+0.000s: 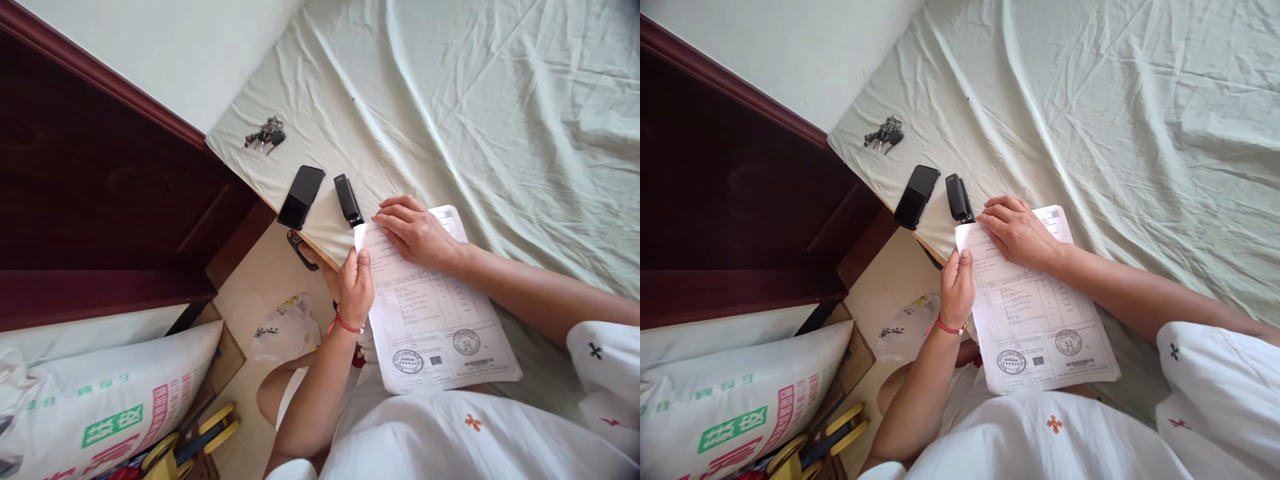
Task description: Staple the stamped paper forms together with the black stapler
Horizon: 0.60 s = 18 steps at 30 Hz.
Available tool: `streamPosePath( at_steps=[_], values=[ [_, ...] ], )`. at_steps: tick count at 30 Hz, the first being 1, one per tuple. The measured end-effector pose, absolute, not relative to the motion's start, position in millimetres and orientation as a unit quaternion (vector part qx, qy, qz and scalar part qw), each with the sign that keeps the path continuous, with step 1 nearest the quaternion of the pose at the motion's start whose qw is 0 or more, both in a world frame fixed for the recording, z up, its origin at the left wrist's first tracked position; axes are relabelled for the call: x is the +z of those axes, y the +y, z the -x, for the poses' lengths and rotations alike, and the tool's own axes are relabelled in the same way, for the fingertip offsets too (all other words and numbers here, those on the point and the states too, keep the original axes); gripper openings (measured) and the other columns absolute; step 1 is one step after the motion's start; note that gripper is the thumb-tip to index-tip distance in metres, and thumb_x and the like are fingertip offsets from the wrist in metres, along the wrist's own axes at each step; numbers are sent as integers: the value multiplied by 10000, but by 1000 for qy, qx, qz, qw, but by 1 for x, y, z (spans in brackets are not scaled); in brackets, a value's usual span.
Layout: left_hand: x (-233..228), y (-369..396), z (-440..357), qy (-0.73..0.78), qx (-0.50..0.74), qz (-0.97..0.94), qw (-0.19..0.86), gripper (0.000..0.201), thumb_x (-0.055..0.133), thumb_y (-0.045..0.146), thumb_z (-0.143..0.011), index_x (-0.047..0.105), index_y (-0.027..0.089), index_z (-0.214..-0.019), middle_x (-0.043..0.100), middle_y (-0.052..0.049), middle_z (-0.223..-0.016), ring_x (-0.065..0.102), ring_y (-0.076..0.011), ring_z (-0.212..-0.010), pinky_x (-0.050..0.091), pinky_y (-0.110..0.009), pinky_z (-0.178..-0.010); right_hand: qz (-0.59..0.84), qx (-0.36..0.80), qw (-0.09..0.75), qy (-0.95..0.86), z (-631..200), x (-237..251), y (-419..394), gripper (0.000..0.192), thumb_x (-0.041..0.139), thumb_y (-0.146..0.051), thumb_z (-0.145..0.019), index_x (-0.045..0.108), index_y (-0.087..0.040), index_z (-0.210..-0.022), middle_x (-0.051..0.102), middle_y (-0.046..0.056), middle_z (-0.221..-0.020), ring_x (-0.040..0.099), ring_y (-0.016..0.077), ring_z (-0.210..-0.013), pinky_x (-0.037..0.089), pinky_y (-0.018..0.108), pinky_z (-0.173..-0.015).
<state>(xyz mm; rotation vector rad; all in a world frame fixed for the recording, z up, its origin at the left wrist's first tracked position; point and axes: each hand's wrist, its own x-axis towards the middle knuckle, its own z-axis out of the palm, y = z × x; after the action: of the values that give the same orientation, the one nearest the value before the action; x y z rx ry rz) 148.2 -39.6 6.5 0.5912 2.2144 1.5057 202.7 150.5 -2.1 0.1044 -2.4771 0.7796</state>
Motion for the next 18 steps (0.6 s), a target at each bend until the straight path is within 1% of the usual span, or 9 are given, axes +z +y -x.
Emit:
streamPosePath(
  at_steps=[2,5,8,12,15,18],
  values=[
    [9,-38,-150,794,530,-225,196,508,442,644,-1031,677,198,-1096,754,-141,-1150,697,-270,-1101,536,-399,-979,-41,294,276,-914,-203,-3,150,333,429,-243,-1070,689,-130,-1244,743,159,-1181,600,326,-1248,502,526,-1014],
    [9,-35,-152,784,542,-229,199,531,445,649,-1028,668,195,-1189,738,-151,-1233,678,-280,-1185,536,-397,-991,-45,302,284,-909,-203,-3,148,350,444,-244,-1066,651,-150,-1332,733,156,-1209,591,323,-1259,501,536,-1021],
    [3,-33,-154,748,592,-201,223,510,531,644,-997,677,206,-1215,746,-123,-1208,682,-268,-1186,539,-377,-1008,-70,306,294,-903,-204,-4,146,343,464,-245,-1059,647,-166,-1338,724,157,-1214,590,317,-1254,510,531,-1018],
    [0,-31,-154,677,664,-144,281,509,667,609,-935,673,229,-1273,747,-94,-1232,678,-258,-1225,535,-362,-1038,-103,324,324,-883,-205,-4,145,320,470,-208,-1044,658,-184,-1302,720,142,-1159,609,289,-1193,547,490,-969],
    [0,-29,-154,664,661,-123,329,557,747,617,-866,712,197,-1230,767,-99,-1198,697,-282,-1188,548,-380,-1006,-128,327,335,-874,-205,-4,145,305,467,-190,-1037,665,-187,-1269,718,125,-1091,625,270,-1124,562,461,-919],
    [-1,-30,-154,678,642,-112,341,554,787,620,-822,762,170,-1144,787,-90,-1150,716,-287,-1123,553,-378,-968,-146,321,342,-871,-205,-5,144,291,470,-179,-1030,673,-172,-1239,714,117,-1034,631,260,-1071,562,447,-897]
  ],
)
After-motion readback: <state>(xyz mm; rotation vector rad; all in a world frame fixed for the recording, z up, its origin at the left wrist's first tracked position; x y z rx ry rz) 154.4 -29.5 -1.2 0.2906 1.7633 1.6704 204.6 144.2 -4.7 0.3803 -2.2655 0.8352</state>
